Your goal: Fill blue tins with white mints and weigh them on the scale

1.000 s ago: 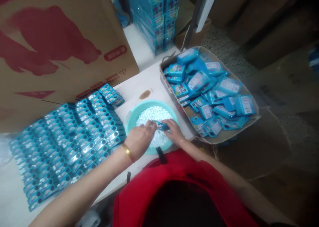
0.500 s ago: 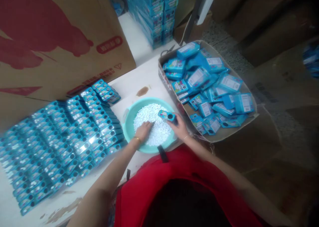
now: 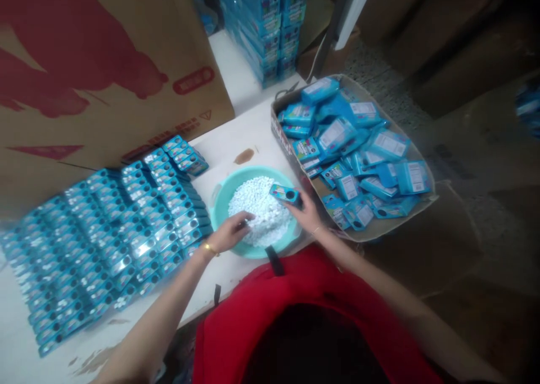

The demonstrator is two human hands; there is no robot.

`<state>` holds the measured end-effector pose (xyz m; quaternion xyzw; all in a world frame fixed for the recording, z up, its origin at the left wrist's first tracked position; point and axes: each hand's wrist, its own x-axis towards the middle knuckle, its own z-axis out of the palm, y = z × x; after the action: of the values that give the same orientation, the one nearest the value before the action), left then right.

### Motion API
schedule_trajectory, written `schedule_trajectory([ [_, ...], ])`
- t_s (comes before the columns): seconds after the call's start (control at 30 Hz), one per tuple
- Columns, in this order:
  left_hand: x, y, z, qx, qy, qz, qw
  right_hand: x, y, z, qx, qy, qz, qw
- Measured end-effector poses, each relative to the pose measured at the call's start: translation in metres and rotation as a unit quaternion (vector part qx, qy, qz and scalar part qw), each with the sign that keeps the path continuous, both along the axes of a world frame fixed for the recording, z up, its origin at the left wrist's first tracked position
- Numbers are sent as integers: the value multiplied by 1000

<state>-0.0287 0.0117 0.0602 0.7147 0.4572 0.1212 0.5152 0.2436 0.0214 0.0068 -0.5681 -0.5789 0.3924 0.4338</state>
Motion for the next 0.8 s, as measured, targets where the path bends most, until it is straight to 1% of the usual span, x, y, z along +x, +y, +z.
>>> schedule_trajectory([
  [0.1, -6, 12, 43, 40, 16, -16, 999, -5, -3, 4, 39, -33, 58, 997],
  [0.2, 1, 23, 74, 89, 88, -70, 990, -13, -7, 6, 70, -57, 111, 990],
  [0.3, 20, 28, 94, 123, 209, -120, 963, -21, -10, 4, 101, -76, 129, 984],
  [0.4, 45, 23, 112, 144, 331, -148, 921, -27, -12, -1, 116, -89, 139, 979],
  [0.43, 53, 20, 119, 154, 356, -150, 910, -28, -13, -2, 115, -91, 142, 979],
  [0.5, 63, 15, 130, 177, 378, -149, 896, -28, -14, -4, 108, -90, 143, 980],
  [0.57, 63, 13, 137, 199, 377, -149, 892, -26, -14, -5, 100, -85, 136, 982],
  [0.6, 59, 15, 136, 208, 374, -144, 892, -24, -14, -5, 94, -82, 130, 984],
  [0.63, 52, 19, 131, 218, 371, -131, 893, -23, -13, -5, 89, -81, 123, 985],
  [0.67, 44, 24, 121, 225, 371, -108, 895, -20, -13, -4, 84, -80, 116, 986],
  [0.7, 36, 31, 107, 227, 371, -81, 897, -18, -12, -4, 82, -78, 109, 988],
  [0.73, 28, 38, 88, 221, 369, -51, 901, -16, -11, -4, 82, -76, 102, 989],
  [0.77, 22, 45, 66, 209, 366, -27, 906, -14, -9, -4, 82, -73, 95, 989],
  [0.8, 18, 50, 41, 183, 356, -17, 916, -12, -8, -4, 82, -69, 90, 990],
])
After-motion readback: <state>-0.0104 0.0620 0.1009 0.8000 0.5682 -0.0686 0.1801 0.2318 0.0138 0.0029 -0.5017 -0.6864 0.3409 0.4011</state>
